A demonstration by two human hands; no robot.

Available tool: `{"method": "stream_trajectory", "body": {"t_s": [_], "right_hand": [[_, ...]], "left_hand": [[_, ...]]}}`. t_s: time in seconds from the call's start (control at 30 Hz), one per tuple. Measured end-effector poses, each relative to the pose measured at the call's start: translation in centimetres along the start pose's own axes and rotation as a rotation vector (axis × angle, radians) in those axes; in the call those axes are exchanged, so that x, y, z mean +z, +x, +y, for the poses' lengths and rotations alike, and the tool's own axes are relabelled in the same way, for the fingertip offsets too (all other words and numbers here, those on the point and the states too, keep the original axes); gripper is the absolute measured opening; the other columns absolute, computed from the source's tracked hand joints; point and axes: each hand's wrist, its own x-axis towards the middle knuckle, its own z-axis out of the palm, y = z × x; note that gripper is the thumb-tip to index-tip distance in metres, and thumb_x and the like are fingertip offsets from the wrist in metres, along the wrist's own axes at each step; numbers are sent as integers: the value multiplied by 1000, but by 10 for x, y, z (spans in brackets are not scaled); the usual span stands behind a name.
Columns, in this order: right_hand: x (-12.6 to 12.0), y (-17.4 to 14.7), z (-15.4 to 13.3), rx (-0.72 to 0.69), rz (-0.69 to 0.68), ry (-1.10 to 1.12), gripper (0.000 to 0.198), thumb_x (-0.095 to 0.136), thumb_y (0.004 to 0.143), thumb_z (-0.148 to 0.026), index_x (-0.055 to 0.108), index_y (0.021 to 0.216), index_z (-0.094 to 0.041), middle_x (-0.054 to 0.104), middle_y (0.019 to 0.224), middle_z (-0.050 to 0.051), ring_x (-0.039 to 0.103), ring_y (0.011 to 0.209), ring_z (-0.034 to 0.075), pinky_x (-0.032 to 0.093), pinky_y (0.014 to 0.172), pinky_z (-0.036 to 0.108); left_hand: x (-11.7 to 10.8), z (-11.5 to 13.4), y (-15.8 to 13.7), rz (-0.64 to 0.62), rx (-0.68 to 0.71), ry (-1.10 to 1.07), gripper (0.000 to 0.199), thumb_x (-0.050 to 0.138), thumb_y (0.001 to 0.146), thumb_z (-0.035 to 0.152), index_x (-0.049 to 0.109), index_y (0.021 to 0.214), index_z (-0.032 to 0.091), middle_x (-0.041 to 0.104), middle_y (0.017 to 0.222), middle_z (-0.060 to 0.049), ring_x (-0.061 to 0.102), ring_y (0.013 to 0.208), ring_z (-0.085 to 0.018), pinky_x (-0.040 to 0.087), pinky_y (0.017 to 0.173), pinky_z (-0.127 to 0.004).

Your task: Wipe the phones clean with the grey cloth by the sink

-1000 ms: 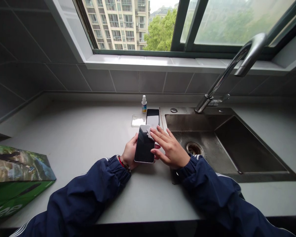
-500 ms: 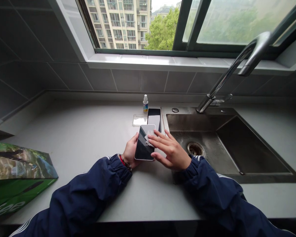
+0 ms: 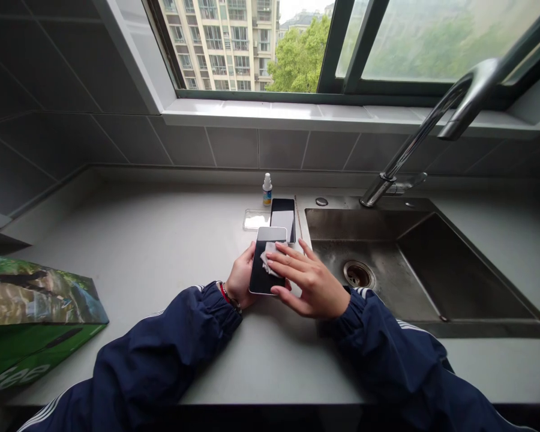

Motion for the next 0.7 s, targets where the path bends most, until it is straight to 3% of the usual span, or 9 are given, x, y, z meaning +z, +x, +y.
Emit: {"method": "stream_trajectory", "body": {"t_s": [0.07,0.27,0.43,0.5,0.63,0.7], "right_hand": [[0,0,1,23,-4,-14,49,57,95,-37,55,139,-17,58,145,12,43,144,30,17,124,58],[10,-1,-16,-167,-86,76,50,55,94,-38,56,139,-14,60,143,11,41,145,27,17,126,52],[10,-1,-8,-2,-19,18,48,55,97,-34,54,142,-17,57,145,13,36,148,29,27,121,58],[7,-1,-6,-27,-10,51,48,57,96,-35,56,140,-16,59,143,13,36,148,30,27,121,57],[6,-1,-10,-173,-30,134,46,59,93,-36,61,133,-16,66,135,11,39,146,27,25,124,52],[8,-1,-10,-114,-22,98,45,58,94,-34,60,136,-17,64,138,11,37,148,28,28,122,53]], "left_hand": [[-1,0,0,-14,11,-8,62,29,101,56,64,127,13,75,93,-13,72,73,-27,58,76,-44],[-5,0,0,70,-10,-93,60,39,100,55,69,115,5,76,93,-15,74,85,-23,56,87,-32],[-3,0,-1,-7,-9,-75,63,32,101,56,62,129,9,73,109,-18,73,96,-30,54,93,-45],[-3,0,-1,-7,-23,-63,63,32,101,56,61,131,10,73,110,-18,73,95,-30,54,92,-46],[-4,-1,-1,71,-10,-78,62,39,100,56,66,121,4,74,102,-18,72,94,-26,54,92,-35],[-4,-1,-1,60,-15,-76,62,36,100,56,65,122,5,74,105,-17,72,96,-26,54,92,-35]]}}
